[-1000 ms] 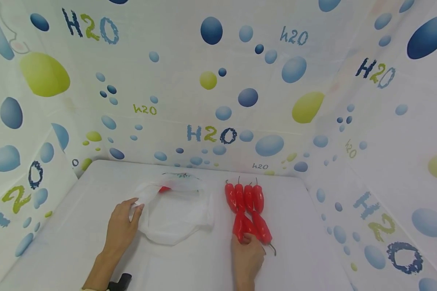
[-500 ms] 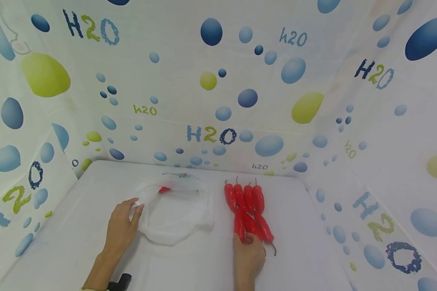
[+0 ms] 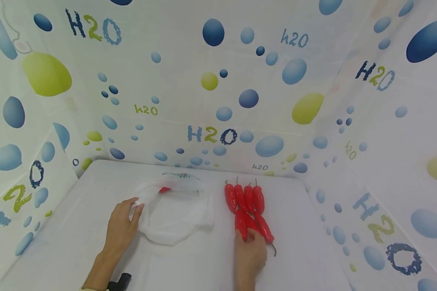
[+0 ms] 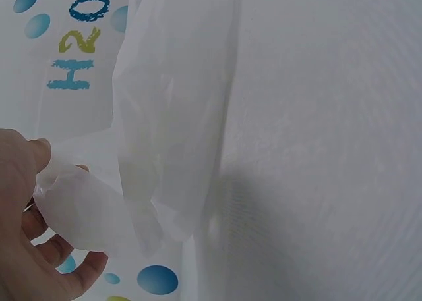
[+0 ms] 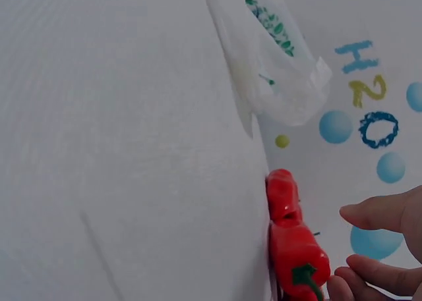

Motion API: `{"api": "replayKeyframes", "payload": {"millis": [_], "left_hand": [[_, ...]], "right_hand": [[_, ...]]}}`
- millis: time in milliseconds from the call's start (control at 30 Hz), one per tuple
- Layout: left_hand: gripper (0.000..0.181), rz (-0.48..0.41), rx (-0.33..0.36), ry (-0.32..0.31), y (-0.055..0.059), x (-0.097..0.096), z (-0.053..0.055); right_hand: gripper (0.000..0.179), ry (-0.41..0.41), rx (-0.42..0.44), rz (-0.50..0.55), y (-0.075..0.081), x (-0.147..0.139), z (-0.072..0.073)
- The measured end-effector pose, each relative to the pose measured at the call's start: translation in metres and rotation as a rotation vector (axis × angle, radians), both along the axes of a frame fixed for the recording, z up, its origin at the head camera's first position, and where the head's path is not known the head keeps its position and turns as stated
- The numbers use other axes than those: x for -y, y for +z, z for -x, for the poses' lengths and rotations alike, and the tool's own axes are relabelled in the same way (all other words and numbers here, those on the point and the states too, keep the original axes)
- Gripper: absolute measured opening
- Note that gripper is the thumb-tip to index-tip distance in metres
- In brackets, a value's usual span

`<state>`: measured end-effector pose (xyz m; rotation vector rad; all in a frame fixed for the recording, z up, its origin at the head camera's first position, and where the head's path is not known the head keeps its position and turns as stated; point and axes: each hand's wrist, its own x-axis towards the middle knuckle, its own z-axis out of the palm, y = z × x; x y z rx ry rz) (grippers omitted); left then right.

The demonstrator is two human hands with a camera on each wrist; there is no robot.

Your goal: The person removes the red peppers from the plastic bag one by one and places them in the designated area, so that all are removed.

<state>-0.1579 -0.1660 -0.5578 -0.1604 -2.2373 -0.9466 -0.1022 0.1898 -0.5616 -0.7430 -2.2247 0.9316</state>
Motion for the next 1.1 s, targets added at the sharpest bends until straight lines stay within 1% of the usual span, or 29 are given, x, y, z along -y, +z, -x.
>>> {"api": "replayKeyframes", "payload": {"millis": [233, 333, 433, 600, 733, 833, 933, 1100], "left_hand": [[0.032, -0.003, -0.002, -0.004, -0.001, 0.000, 0.000], [0.032, -0.004, -0.004, -0.003, 0.000, 0.000, 0.000], [0.032, -0.001, -0.006, -0.002, 0.000, 0.001, 0.000], [0.032, -0.002, -0.015, -0.004, 0.000, 0.001, 0.000], [0.032, -0.005, -0.017, -0.005, 0.001, 0.001, -0.001], [0.032, -0.006, -0.014, -0.002, 0.002, 0.001, -0.001], [0.032, -0.004, -0.009, 0.001, 0.002, 0.001, -0.001], [0.032, -0.003, -0.011, 0.003, 0.002, 0.001, -0.001]], "right_hand": [[0.035, 0.065, -0.124, -0.057, 0.010, 0.006, 0.008], [0.033, 0.122, -0.189, -0.074, 0.016, 0.009, 0.012], [0.031, 0.192, -0.236, -0.057, 0.020, 0.014, 0.015], [0.029, 0.293, -0.249, 0.012, 0.021, 0.025, 0.022], [0.028, 0.364, -0.258, 0.019, 0.024, 0.035, 0.029], [0.027, 0.398, -0.261, 0.003, 0.028, 0.043, 0.034], [0.025, 0.426, -0.272, 0.012, 0.030, 0.051, 0.039], [0.021, 0.450, -0.251, 0.031, 0.033, 0.064, 0.046]]}}
